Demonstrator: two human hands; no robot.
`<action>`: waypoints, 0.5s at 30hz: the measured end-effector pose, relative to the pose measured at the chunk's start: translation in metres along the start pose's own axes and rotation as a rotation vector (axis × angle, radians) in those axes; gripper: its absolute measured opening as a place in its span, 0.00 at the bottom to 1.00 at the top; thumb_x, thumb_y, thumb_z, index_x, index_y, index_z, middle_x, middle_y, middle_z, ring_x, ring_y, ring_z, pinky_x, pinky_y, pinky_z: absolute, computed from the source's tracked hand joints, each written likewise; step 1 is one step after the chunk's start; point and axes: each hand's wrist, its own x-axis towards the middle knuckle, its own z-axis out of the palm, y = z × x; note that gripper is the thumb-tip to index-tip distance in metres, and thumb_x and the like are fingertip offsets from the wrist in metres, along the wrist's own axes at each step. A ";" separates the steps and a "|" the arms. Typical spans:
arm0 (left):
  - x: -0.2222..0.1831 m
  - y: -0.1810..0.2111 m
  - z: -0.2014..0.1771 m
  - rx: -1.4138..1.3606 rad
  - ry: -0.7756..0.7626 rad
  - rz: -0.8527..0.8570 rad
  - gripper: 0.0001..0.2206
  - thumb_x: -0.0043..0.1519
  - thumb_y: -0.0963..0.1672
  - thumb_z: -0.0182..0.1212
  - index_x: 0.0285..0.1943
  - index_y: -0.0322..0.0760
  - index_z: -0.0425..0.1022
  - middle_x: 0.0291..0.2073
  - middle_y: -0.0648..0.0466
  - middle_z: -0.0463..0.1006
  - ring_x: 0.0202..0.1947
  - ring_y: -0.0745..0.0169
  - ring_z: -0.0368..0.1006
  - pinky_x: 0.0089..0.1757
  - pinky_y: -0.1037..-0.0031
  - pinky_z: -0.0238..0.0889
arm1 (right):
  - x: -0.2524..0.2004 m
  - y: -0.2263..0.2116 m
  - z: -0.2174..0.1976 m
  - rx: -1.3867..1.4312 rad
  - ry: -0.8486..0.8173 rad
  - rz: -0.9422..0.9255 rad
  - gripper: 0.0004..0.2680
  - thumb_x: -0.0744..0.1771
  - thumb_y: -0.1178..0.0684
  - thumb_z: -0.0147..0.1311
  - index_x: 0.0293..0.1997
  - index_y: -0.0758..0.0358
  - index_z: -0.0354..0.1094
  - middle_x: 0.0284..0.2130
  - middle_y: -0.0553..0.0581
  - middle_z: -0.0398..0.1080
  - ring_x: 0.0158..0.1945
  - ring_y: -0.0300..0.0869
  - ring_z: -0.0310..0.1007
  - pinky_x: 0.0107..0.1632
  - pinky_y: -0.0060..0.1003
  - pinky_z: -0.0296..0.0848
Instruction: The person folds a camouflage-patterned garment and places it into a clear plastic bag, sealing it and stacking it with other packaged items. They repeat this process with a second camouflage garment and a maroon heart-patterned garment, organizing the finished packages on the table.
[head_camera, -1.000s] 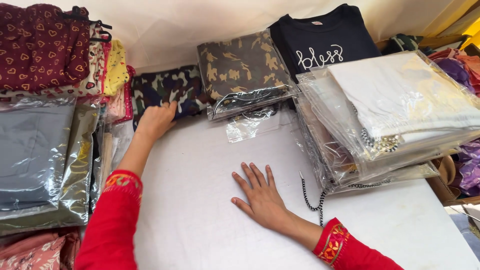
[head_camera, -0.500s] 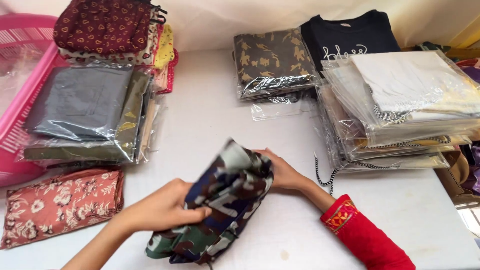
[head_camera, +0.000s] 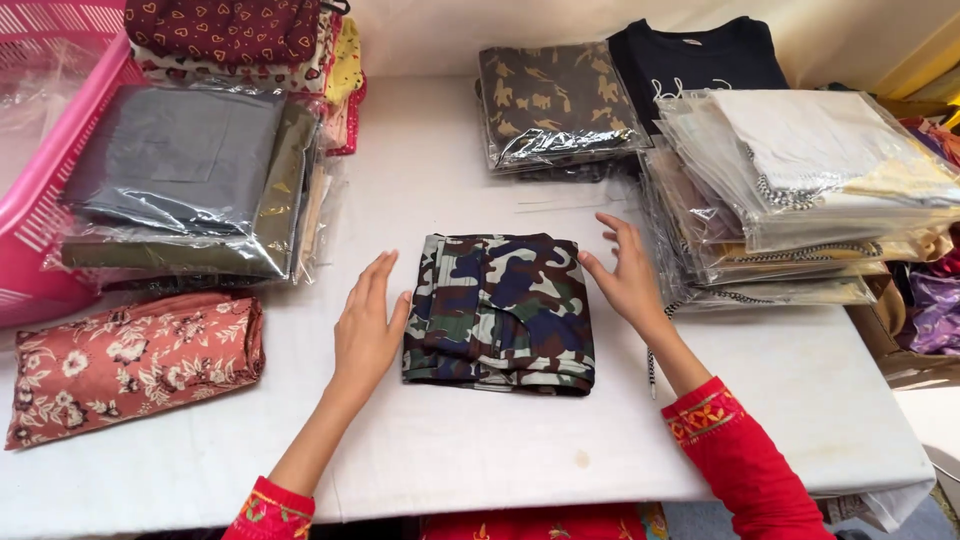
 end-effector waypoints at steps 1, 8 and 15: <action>-0.002 0.003 0.004 0.000 -0.001 -0.007 0.26 0.66 0.48 0.54 0.75 0.39 0.61 0.70 0.48 0.66 0.64 0.47 0.67 0.52 0.59 0.68 | -0.003 -0.022 0.003 0.000 -0.007 0.001 0.23 0.64 0.51 0.60 0.67 0.58 0.59 0.64 0.58 0.62 0.62 0.49 0.67 0.63 0.49 0.68; -0.016 -0.009 0.057 0.186 -0.214 0.454 0.32 0.67 0.58 0.48 0.76 0.39 0.57 0.76 0.47 0.53 0.76 0.44 0.44 0.67 0.49 0.36 | -0.018 -0.076 0.086 -0.396 -0.300 -0.534 0.23 0.70 0.32 0.39 0.76 0.41 0.52 0.78 0.57 0.40 0.80 0.53 0.34 0.75 0.64 0.30; -0.021 -0.019 0.041 0.309 -0.138 0.413 0.28 0.67 0.59 0.48 0.71 0.48 0.64 0.72 0.55 0.62 0.76 0.47 0.45 0.68 0.50 0.36 | -0.026 -0.070 0.101 -0.517 -0.527 -0.479 0.24 0.70 0.31 0.35 0.78 0.37 0.45 0.78 0.56 0.34 0.80 0.51 0.29 0.74 0.62 0.29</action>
